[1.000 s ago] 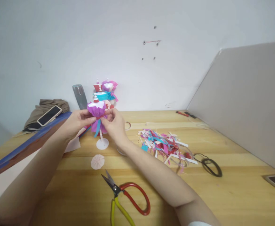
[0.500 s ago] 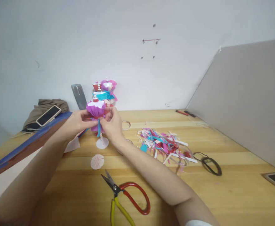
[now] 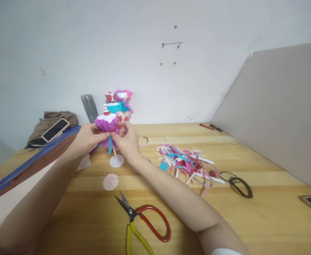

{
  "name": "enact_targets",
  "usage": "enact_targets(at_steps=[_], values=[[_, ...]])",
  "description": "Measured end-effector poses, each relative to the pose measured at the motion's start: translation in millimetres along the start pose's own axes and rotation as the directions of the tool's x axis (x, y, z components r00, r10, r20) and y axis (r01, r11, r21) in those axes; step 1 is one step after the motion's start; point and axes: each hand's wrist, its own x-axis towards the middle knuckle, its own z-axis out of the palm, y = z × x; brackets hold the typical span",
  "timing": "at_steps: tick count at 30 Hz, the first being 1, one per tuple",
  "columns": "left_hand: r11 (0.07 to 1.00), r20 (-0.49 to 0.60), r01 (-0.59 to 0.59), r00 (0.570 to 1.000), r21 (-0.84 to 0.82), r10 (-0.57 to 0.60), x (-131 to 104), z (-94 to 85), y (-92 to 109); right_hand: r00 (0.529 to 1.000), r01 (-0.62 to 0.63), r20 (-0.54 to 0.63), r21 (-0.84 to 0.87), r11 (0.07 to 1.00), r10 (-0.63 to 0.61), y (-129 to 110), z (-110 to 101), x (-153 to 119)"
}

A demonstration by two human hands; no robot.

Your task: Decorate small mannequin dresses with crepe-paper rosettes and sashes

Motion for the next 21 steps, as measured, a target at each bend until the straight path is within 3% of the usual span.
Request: enact_targets(at_steps=[6, 13, 21], values=[[0.998, 0.029, 0.027, 0.999, -0.048, -0.025, -1.9, -1.5, 1.6, 0.992, -0.043, 0.118, 0.072, 0.996, 0.034, -3.7, -10.9, 10.2], [0.995, 0.094, 0.034, 0.995, -0.090, -0.025, -1.7, -3.9, 2.6, 0.941, -0.172, 0.319, 0.154, 0.973, 0.116, -2.0, -25.1, 25.4], [0.997, 0.102, 0.044, 0.994, -0.058, -0.038, -1.5, -4.2, 7.6, 0.895, -0.263, 0.423, 0.245, 0.933, 0.141, 7.5, -27.5, 32.3]])
